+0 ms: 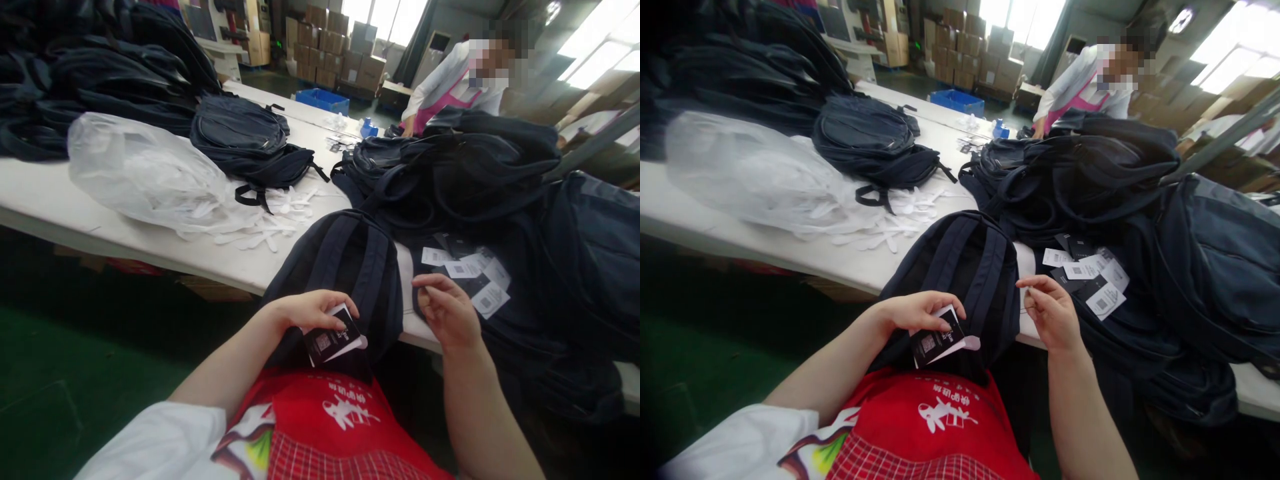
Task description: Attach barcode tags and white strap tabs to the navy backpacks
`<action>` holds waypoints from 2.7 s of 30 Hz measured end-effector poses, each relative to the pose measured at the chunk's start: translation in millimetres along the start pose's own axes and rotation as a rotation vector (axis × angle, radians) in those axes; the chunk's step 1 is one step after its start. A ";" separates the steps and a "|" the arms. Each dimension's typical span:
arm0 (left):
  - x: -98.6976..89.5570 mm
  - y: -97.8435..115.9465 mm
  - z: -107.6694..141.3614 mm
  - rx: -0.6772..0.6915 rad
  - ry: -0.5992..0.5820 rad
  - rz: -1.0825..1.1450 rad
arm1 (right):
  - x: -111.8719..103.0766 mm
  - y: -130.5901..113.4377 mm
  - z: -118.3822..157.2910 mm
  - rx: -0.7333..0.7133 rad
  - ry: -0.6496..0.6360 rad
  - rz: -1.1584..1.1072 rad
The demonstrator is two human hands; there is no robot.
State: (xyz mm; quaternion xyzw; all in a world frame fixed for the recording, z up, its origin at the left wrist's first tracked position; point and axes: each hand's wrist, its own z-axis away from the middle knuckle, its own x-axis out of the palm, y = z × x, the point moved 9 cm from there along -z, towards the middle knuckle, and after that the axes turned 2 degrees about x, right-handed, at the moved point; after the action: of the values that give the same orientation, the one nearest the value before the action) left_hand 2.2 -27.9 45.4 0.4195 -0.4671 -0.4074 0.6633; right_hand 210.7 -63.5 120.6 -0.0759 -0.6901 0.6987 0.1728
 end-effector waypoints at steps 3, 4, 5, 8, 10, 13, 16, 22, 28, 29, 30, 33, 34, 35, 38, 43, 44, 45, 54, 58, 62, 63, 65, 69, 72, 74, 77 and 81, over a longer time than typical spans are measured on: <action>-1.5 3.7 1.9 0.023 -0.008 -0.014 | 25.3 24.8 12.9 0.251 -0.328 0.282; -2.3 3.6 2.0 0.026 -0.010 -0.027 | 34.1 36.2 23.7 0.356 -0.495 0.382; -3.1 2.8 1.8 0.026 -0.010 -0.045 | 41.1 45.9 37.3 0.448 -0.667 0.450; -2.2 -4.6 -1.7 0.006 -0.008 -0.112 | 56.1 46.8 60.0 0.503 -0.897 0.259; 3.8 -10.6 -8.3 -0.006 -0.009 -0.128 | 56.0 31.6 41.2 0.351 -0.671 -0.086; 18.0 -12.2 -24.9 0.045 0.002 -0.099 | 41.1 29.6 9.1 0.139 -0.230 -0.319; 20.9 -6.5 -41.7 0.130 0.100 -0.133 | 42.2 38.2 -9.7 0.000 -0.049 -0.143; -11.8 4.6 -52.2 0.232 0.461 -0.104 | 76.6 50.1 1.1 -0.144 -0.355 0.165; -9.6 7.8 -67.4 0.256 0.446 -0.020 | 53.5 53.2 4.4 -0.163 -0.095 0.172; -10.7 8.4 -68.4 0.232 0.456 -0.053 | 43.9 52.3 2.1 -0.153 -0.026 0.111; -12.4 9.8 -68.9 0.208 0.464 -0.095 | 34.2 51.1 -0.4 -0.143 0.036 0.055; -16.9 19.6 -71.3 0.150 0.425 -0.225 | 12.5 43.1 -10.0 -0.160 0.136 -0.057; -19.3 25.4 -72.7 0.149 0.406 -0.266 | 10.2 39.5 -15.1 -0.178 0.130 -0.065; -22.4 32.3 -74.7 0.155 0.388 -0.304 | 10.9 36.2 -21.8 -0.193 0.105 -0.054; -41.2 58.8 -82.9 0.198 0.392 -0.398 | 21.4 27.2 -53.1 -0.232 0.027 0.094; -109.2 110.3 -92.2 0.121 0.687 -0.851 | 37.7 8.2 -139.3 -0.249 0.112 0.780; -123.1 120.1 -92.8 0.102 0.749 -0.917 | 40.5 7.1 -158.1 -0.212 0.125 0.910; -135.8 127.9 -93.7 0.087 0.794 -0.954 | 43.4 7.0 -175.6 -0.171 0.126 1.001; -168.0 130.1 -83.5 0.016 0.835 -1.083 | 79.4 35.6 -229.7 0.010 -0.180 1.106; -130.7 133.1 -52.8 0.142 0.851 -1.130 | 77.8 19.8 -202.0 -0.040 -0.188 1.077; -72.2 154.0 -18.9 0.357 0.876 -1.201 | 76.9 -24.9 -152.5 -0.177 -0.187 0.909; -59.1 159.1 -13.5 0.388 0.865 -1.211 | 77.9 -36.2 -139.7 -0.203 -0.197 0.864; -38.5 169.0 -6.7 0.418 0.833 -1.226 | 79.4 -55.5 -117.4 -0.249 -0.190 0.849; -24.8 184.7 -2.8 0.367 0.752 -1.210 | 78.9 -81.5 -86.0 -0.389 -0.065 1.002; -23.7 195.0 -1.6 0.332 0.675 -1.204 | 77.2 -85.3 -71.6 -0.441 -0.014 1.047; -23.6 203.0 0.5 0.341 0.658 -1.195 | 76.6 -87.4 -63.7 -0.478 0.003 1.044; -22.4 211.5 1.4 0.336 0.642 -1.174 | 77.1 -91.3 -55.1 -0.521 -0.013 1.033; -14.0 213.6 0.1 0.305 0.612 -1.180 | 70.4 -90.5 -58.2 -0.413 -0.108 0.964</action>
State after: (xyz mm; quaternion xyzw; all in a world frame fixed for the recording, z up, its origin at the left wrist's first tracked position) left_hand 30.6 52.6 241.6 0.7890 -0.0035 -0.4936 0.3659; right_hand 177.8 14.4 217.5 -0.3810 -0.7082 0.5512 -0.2225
